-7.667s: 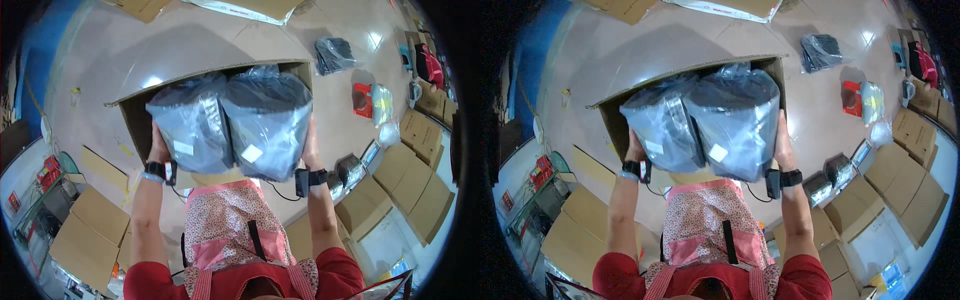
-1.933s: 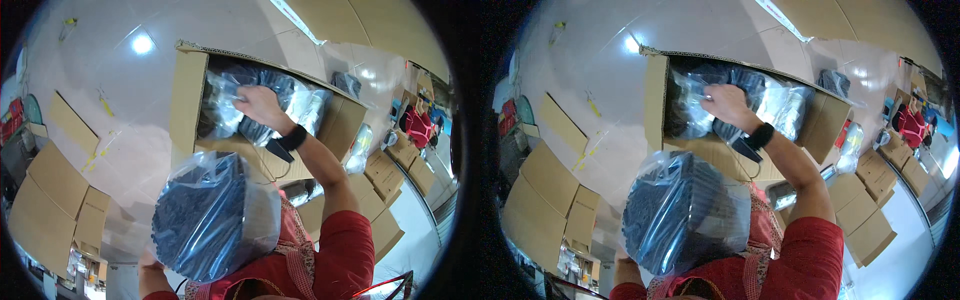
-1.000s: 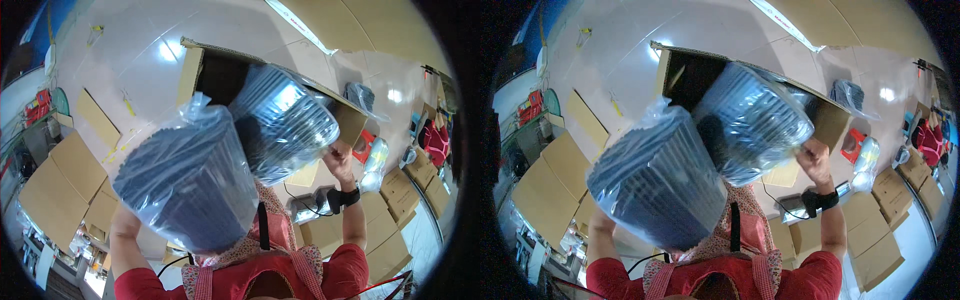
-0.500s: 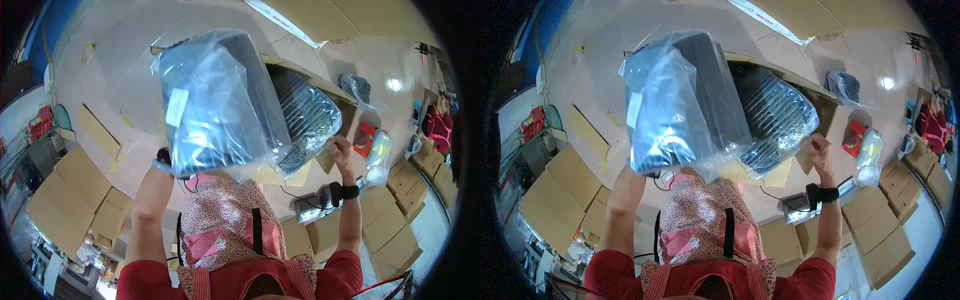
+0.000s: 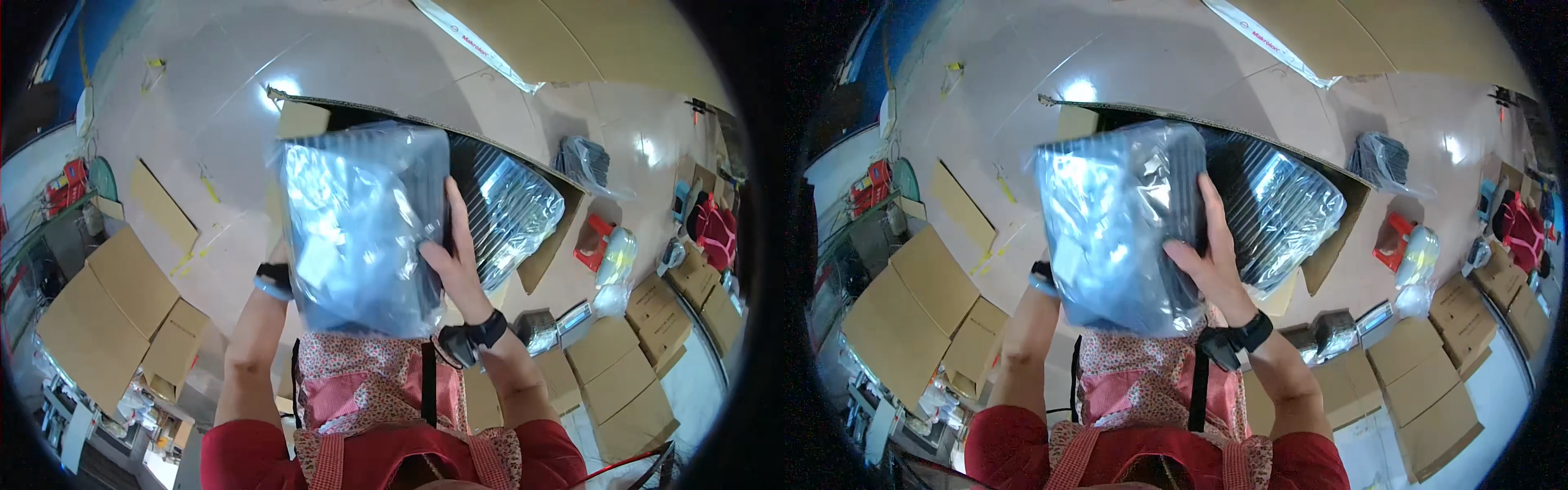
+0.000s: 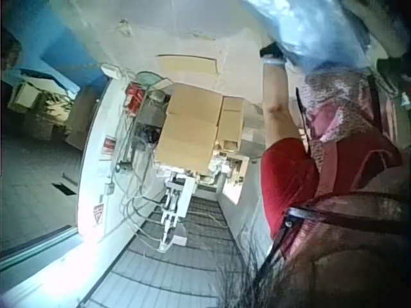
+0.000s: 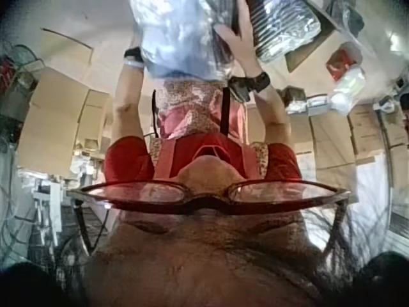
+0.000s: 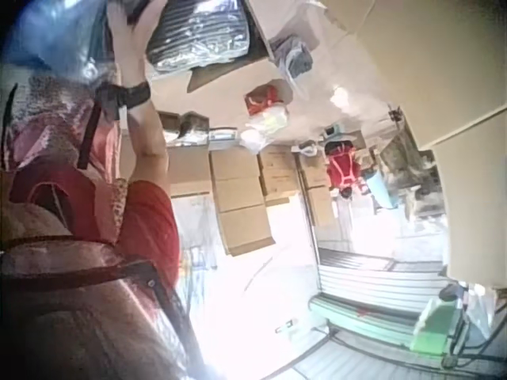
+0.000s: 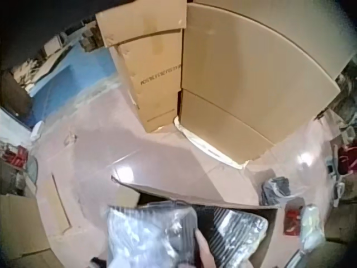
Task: Packing items into cardboard boxes and sealing them with a handheld tape dispenser.
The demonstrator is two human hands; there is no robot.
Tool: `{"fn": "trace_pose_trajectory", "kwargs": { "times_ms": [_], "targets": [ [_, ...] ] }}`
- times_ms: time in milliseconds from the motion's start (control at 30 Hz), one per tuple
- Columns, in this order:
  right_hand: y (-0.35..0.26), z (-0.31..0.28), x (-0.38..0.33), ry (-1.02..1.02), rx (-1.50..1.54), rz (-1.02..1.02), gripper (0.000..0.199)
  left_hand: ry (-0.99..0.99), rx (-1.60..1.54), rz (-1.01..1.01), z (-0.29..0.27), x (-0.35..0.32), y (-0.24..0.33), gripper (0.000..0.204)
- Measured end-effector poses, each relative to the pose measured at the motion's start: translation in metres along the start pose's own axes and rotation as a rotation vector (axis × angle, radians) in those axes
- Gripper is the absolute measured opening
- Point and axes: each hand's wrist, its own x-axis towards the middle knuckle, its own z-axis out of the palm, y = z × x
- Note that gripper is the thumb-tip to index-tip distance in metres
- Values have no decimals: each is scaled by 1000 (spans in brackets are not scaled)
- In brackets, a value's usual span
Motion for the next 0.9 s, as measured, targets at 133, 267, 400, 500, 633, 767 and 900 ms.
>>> {"fn": "trace_pose_trajectory", "kwargs": {
  "times_ms": [133, 267, 400, 500, 633, 767, 900],
  "targets": [
    [15, 27, -26, 16, 454, 10, 84, -98, 97, 79, -53, -42, 13, 44],
    [77, 74, 44, 25, 564, 10, 73, -42, 305, 107, -67, 9, 59, 48],
    [132, 69, 73, 96, 867, 231, 66, -147, 490, 424, -8, 7, 53, 67],
    [148, 64, 72, 131, 1065, 213, 64, -78, 581, 427, 6, -13, 40, 70],
    [143, 68, 66, 246, 896, 152, 62, -37, 807, 588, 2, -24, 28, 78],
    [134, 71, 65, 285, 604, 99, 65, -78, 852, 708, -10, -19, 22, 84],
    [130, 62, 66, 334, 611, 77, 55, -117, 719, 672, -17, -18, 25, 85]
  ]
}}
